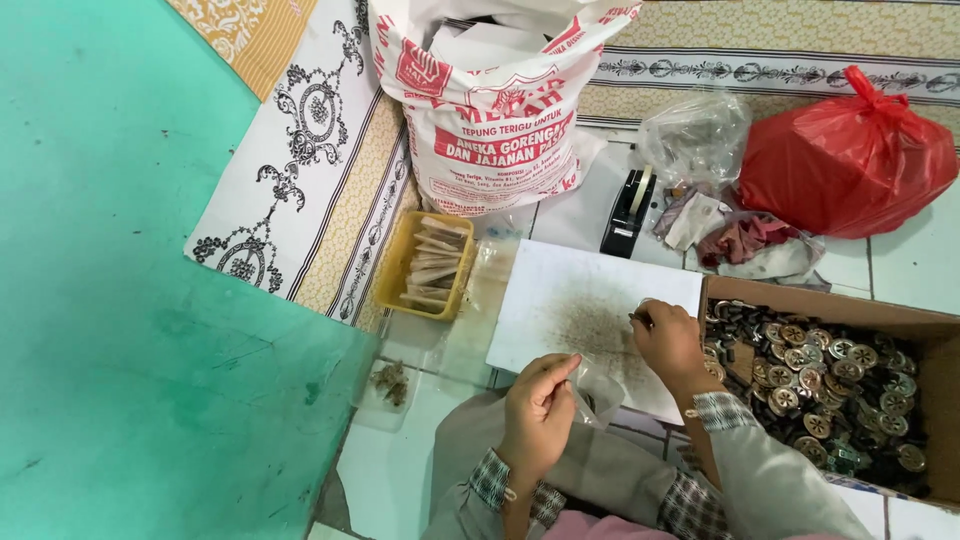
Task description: Sorting, counting, and bagging small decorative metal pieces from a large box into specific quantities using a sorting board.
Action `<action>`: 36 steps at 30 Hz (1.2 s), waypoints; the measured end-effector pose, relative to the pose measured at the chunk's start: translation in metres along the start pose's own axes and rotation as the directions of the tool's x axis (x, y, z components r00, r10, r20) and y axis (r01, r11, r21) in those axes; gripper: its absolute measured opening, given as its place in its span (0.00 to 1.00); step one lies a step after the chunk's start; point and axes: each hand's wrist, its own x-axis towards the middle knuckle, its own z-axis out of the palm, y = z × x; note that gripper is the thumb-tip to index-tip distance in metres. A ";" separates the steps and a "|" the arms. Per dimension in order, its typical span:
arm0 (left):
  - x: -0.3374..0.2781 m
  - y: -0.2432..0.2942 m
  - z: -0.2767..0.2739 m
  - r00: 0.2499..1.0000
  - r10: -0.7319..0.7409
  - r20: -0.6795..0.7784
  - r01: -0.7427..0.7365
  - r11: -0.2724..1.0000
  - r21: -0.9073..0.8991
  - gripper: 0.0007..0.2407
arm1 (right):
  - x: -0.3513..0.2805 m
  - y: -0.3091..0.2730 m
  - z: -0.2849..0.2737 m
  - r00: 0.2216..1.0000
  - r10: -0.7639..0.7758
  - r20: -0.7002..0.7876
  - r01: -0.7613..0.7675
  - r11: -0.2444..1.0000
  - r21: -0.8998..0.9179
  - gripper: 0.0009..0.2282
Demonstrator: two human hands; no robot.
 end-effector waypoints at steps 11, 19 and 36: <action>-0.012 -0.005 0.036 0.999 0.042 0.011 -0.043 0.999 0.032 0.15 | -0.087 -0.115 -0.120 0.820 -0.363 -0.442 0.488 0.848 0.208 0.14; -0.023 -0.007 0.027 0.994 0.096 -0.049 -0.098 0.995 -0.030 0.16 | -0.092 -0.058 -0.101 0.877 -0.191 -0.440 0.350 0.882 0.315 0.08; -0.016 -0.023 0.004 0.999 0.007 -0.054 -0.011 0.998 -0.065 0.16 | -0.010 0.034 0.000 0.907 0.373 0.193 -0.277 0.877 -0.393 0.25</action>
